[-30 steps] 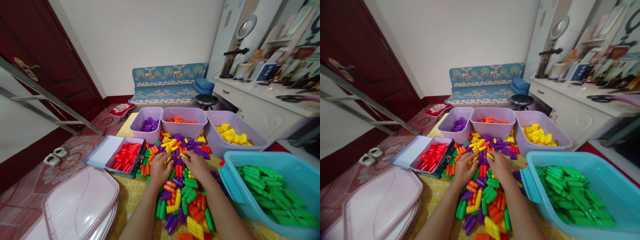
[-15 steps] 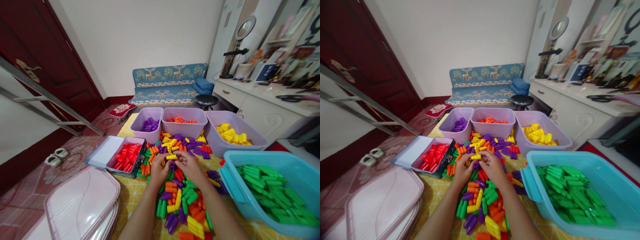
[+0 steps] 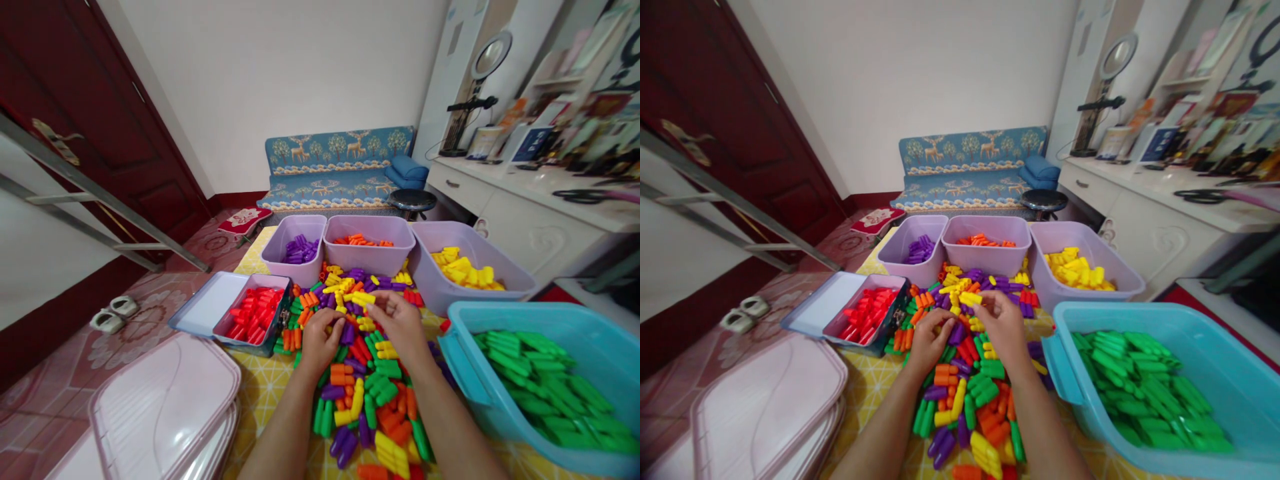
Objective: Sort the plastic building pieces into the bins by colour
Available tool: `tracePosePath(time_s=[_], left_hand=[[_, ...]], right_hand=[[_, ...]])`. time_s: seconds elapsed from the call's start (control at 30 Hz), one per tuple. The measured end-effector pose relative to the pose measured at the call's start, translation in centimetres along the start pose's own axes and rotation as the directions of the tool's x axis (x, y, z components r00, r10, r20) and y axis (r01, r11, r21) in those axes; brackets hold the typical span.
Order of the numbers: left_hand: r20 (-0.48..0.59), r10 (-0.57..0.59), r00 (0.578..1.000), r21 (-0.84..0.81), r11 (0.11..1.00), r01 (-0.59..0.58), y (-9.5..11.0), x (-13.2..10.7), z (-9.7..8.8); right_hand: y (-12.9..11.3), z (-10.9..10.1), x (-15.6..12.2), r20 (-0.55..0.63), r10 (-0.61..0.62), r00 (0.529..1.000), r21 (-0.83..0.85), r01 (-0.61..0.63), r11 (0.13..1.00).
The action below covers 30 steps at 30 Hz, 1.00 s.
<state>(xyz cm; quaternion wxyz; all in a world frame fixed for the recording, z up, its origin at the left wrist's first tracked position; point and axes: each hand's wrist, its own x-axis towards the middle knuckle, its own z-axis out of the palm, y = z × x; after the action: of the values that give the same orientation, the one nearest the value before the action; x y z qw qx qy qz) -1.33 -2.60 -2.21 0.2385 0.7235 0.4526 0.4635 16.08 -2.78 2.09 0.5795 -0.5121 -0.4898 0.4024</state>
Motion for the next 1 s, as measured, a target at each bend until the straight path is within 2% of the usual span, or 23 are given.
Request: tracePosePath(time_s=[0.07,0.13,0.17,0.23,0.3,0.37,0.43,0.47,0.5,0.53,0.6,0.63,0.7,0.73,0.8,0.9,1.0], left_hand=[[0.001,0.012,1.0,0.018,1.0,-0.012,-0.1,0.0,0.0],[0.003,0.019,1.0,0.032,0.999,-0.019,0.0,0.1,0.0],[0.005,0.021,1.0,0.037,0.999,-0.021,0.0,0.1,0.0],[0.008,0.023,1.0,0.044,0.999,-0.024,0.1,0.2,0.0],[0.012,0.023,1.0,0.048,0.999,-0.024,0.2,0.1,0.0],[0.015,0.023,1.0,0.051,0.998,-0.024,0.2,0.1,0.0],[0.017,0.021,1.0,0.056,0.998,-0.022,0.0,0.0,0.0],[0.016,0.02,1.0,0.059,0.998,-0.021,0.0,0.0,0.0],[0.013,0.019,1.0,0.062,0.998,-0.02,-0.1,0.0,0.0],[0.013,0.019,1.0,0.064,0.998,-0.019,-0.1,0.0,0.1],[0.016,0.017,1.0,0.063,0.998,-0.018,-0.1,0.0,0.1],[0.019,0.015,1.0,0.063,0.998,-0.016,-0.1,0.0,0.0],[0.021,0.015,1.0,0.06,0.998,-0.016,0.1,0.1,0.0],[0.021,0.014,1.0,0.056,0.998,-0.015,0.2,0.1,0.0],[0.012,0.015,1.0,0.029,0.999,-0.015,0.3,0.2,-0.1],[-0.019,0.014,1.0,-0.046,0.999,-0.015,0.5,0.2,-0.2],[-0.055,0.0,0.998,-0.108,0.994,-0.006,0.5,0.2,-0.6]], right_hand=[[-0.9,-0.8,1.2,-0.197,0.011,0.98,0.224,0.034,0.974],[-2.2,-1.5,2.4,-0.398,0.021,0.917,0.452,0.176,0.874],[-2.8,-1.8,2.9,-0.458,0.015,0.889,0.526,0.257,0.811],[-3.7,-2.2,3.4,-0.485,0.003,0.875,0.599,0.33,0.73],[-3.8,-2.4,3.2,-0.424,0.003,0.905,0.598,0.278,0.752],[-3.1,-2.5,2.2,-0.316,0.027,0.948,0.474,0.133,0.87],[-2.2,-2.8,0.7,-0.188,0.036,0.982,0.161,-0.005,0.987],[-1.7,-3.0,-0.2,-0.114,0.023,0.993,-0.047,-0.028,0.999],[-1.4,-3.3,-1.1,-0.037,-0.003,0.999,-0.257,-0.007,0.966],[-1.2,-3.5,-2.1,0.044,-0.019,0.999,-0.449,0.037,0.893],[-1.1,-3.9,-3.8,0.157,0.011,0.988,-0.725,0.107,0.68],[-1.2,-3.9,-4.5,0.198,0.052,0.979,-0.804,0.132,0.58],[-1.4,-3.6,-5.3,0.261,0.126,0.957,-0.874,0.179,0.451],[-1.4,-3.3,-5.5,0.289,0.151,0.945,-0.881,0.201,0.428],[-1.2,-2.4,-5.2,0.305,0.175,0.936,-0.877,0.204,0.435],[-0.4,-0.7,-3.9,0.259,0.172,0.95,-0.845,0.137,0.516],[0.6,0.8,-2.6,0.266,0.105,0.958,-0.668,0.104,0.737]])
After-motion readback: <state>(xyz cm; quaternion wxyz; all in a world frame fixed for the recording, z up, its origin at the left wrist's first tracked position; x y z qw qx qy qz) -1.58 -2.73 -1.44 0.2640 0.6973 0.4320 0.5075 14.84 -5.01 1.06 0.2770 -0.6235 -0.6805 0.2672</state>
